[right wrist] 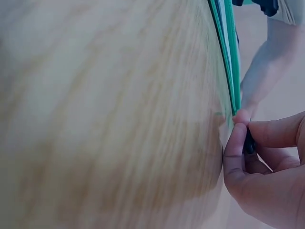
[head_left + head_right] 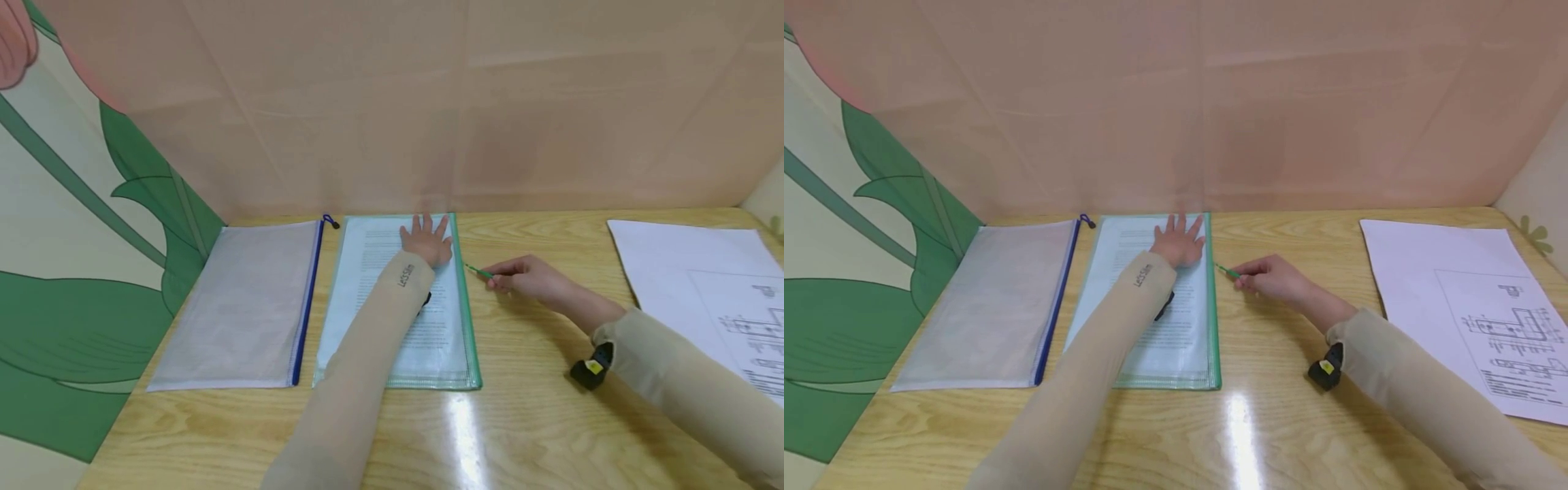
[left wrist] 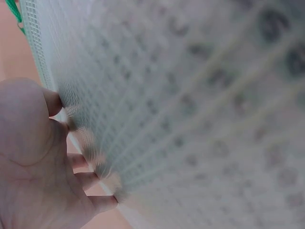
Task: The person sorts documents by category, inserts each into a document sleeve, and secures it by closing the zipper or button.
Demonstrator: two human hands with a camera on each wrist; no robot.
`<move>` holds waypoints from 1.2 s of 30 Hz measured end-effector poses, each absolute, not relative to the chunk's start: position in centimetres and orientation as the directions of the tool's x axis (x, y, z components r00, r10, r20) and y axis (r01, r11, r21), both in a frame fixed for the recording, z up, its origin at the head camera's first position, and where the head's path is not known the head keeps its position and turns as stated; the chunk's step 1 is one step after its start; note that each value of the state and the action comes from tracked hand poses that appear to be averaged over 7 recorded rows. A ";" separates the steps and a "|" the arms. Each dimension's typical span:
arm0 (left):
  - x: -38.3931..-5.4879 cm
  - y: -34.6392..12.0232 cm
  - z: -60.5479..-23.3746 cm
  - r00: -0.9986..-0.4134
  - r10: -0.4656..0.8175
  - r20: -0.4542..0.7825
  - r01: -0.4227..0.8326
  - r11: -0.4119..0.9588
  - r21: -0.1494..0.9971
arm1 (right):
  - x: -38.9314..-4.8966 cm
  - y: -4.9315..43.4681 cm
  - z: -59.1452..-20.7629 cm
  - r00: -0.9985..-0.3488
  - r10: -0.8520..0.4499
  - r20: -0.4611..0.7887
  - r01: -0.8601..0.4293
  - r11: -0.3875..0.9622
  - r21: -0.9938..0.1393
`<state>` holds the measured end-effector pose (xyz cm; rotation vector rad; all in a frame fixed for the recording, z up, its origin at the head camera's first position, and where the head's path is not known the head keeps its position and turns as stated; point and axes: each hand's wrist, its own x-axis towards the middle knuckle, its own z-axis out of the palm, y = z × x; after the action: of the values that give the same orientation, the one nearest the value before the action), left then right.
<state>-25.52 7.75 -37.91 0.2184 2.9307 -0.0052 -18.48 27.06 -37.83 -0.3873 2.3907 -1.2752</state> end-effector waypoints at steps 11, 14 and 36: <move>-25.5 7.8 -38.0 -0.970 0.141 -0.200 0.144 0.989 -0.005 | -17.6 27.3 -38.1 -0.874 -0.416 -0.253 -0.034 0.571 -0.820; -25.5 7.8 -38.0 -0.969 0.136 -0.206 0.143 0.989 -0.020 | -17.4 27.4 -38.2 -0.873 -0.421 -0.248 -0.042 0.571 -0.820; -25.2 7.9 -37.8 -0.966 0.139 -0.220 0.146 0.989 -0.015 | -16.1 27.6 -38.2 -0.858 -0.448 -0.251 -0.047 0.556 -0.830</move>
<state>-25.23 7.88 -37.76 0.2119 2.9138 -0.0462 -16.15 27.60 -38.22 -0.4007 2.3559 -1.2377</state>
